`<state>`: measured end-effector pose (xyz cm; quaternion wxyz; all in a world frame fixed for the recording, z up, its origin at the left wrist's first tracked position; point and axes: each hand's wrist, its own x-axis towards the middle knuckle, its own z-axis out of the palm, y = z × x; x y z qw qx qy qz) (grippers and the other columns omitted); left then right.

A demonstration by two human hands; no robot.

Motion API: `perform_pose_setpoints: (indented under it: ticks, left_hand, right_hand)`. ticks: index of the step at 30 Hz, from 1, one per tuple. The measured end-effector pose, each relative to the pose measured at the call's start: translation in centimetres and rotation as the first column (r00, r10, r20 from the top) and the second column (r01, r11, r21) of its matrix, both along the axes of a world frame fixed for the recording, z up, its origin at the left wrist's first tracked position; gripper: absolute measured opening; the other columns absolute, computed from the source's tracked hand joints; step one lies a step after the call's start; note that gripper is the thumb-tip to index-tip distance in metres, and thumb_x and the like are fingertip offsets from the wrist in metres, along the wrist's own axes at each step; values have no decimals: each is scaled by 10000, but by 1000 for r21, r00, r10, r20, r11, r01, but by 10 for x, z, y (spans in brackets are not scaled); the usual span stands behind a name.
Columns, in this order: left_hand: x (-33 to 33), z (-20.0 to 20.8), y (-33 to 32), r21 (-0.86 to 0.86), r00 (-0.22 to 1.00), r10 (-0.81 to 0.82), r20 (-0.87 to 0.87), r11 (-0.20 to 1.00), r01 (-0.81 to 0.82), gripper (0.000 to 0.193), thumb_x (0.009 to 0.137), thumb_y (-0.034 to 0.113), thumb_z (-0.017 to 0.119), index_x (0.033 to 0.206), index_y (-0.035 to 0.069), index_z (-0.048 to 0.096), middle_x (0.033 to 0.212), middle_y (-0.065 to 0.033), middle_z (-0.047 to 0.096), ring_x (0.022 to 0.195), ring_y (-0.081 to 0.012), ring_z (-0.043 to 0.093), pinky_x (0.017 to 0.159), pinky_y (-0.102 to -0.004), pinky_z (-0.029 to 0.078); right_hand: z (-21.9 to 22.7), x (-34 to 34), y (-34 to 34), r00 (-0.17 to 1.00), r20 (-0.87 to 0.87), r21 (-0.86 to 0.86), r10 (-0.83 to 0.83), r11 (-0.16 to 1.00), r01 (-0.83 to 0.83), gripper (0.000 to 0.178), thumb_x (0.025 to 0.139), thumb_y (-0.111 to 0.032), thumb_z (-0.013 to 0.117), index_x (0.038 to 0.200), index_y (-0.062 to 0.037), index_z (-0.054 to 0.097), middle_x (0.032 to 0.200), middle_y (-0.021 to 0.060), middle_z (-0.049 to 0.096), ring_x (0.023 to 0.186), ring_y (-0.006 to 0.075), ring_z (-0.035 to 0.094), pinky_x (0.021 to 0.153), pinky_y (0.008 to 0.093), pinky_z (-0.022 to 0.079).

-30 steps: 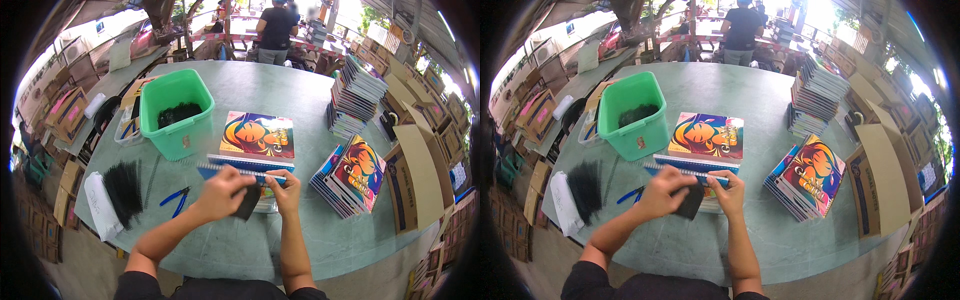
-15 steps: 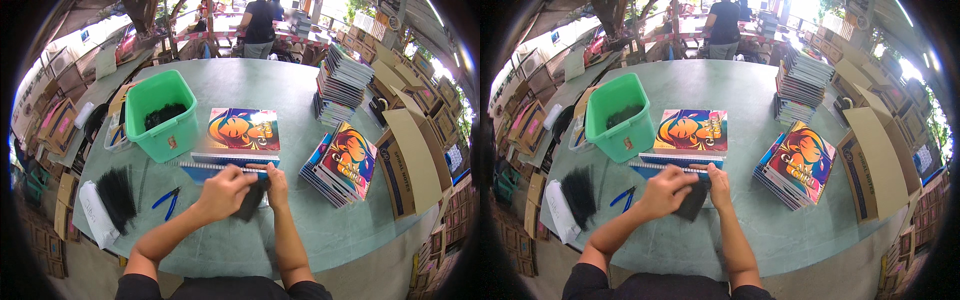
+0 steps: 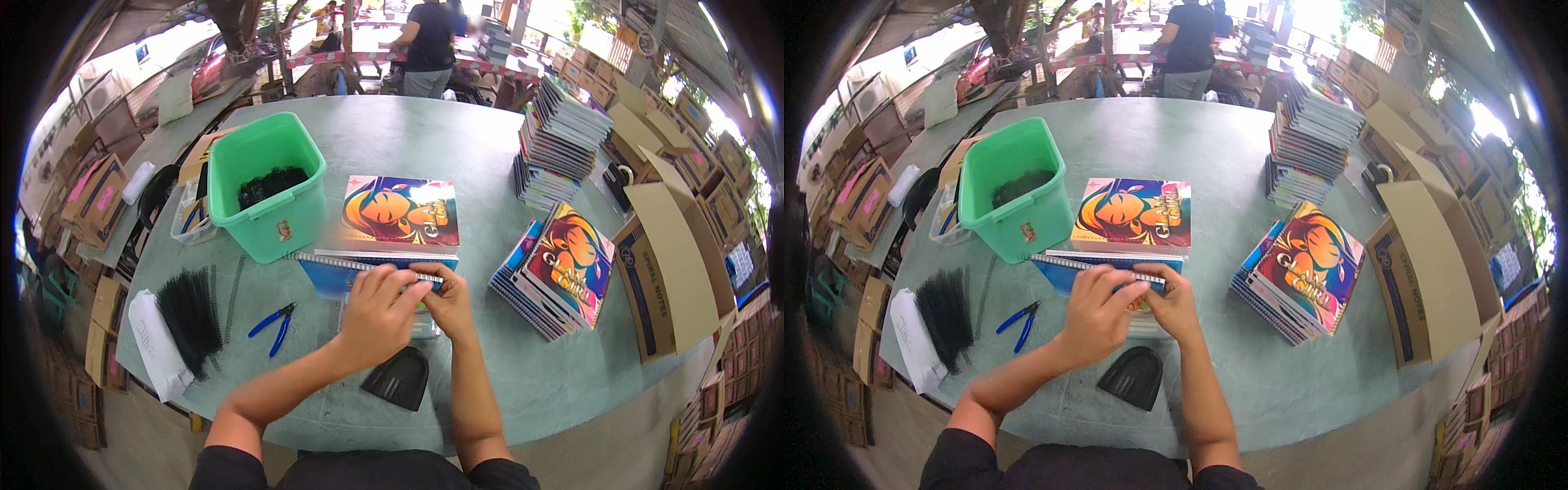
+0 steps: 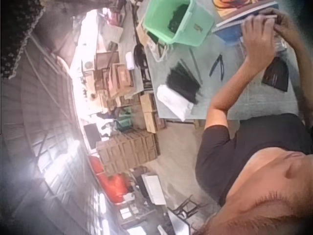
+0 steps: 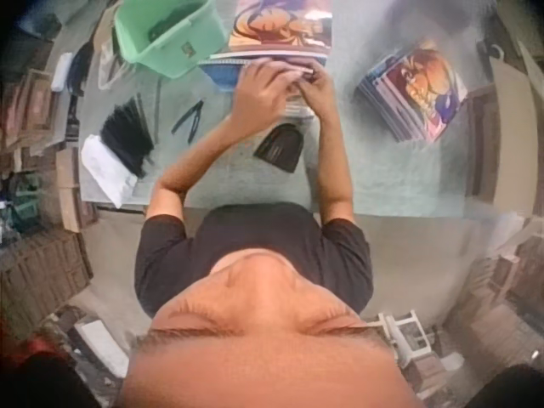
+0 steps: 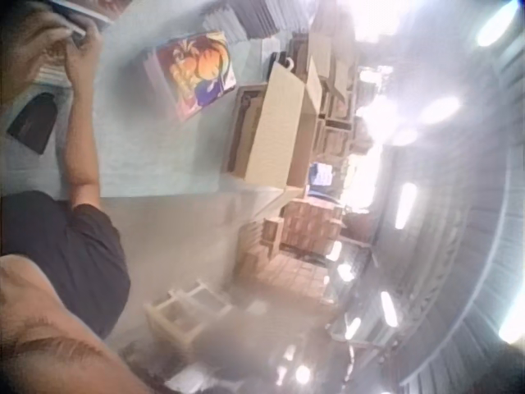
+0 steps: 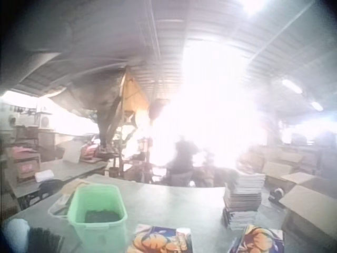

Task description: The person threads a plastic spiral binding through the pre-punched holes of a notebook stack, trims the excess spiral length using pliers, and places the finished items onto a pile.

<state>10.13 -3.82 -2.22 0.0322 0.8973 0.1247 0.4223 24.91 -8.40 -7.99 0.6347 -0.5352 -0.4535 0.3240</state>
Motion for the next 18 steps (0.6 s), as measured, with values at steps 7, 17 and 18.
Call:
perform_pose_setpoints:
  ticks: [7, 17, 18]
  left_hand:
    - [23, -2, 18, -179, 974, -148, -172, 977, 117, 136, 707, 70, 619, 827, 32, 570, 828, -123, 564, 841, -300, 541, 755, -380, 457]
    - [-15, 7, 2, -5, 983, -147, 105, 989, 149, 150, 725, 153, 623, 760, 41, 529, 816, -132, 533, 838, -308, 529, 737, -399, 444]
    - [-39, -2, 4, -106, 979, -118, -166, 989, 102, 200, 735, 188, 655, 839, 44, 565, 864, -140, 541, 882, -312, 529, 770, -398, 445]
  right_hand:
    - [-15, 5, -6, 985, 172, -59, -5, 998, 16, 74, 802, -47, 597, 830, 21, 609, 737, -11, 602, 678, 38, 495, 553, 223, 411]
    - [7, -4, -7, 985, 171, 124, -14, 992, -8, 284, 808, -37, 633, 1087, 9, 607, 863, 58, 679, 867, 88, 601, 689, 226, 458]
    - [17, 3, -15, 988, 114, 16, 101, 995, -103, 417, 783, -44, 697, 1178, 0, 573, 968, 95, 692, 987, 122, 606, 785, 241, 466]
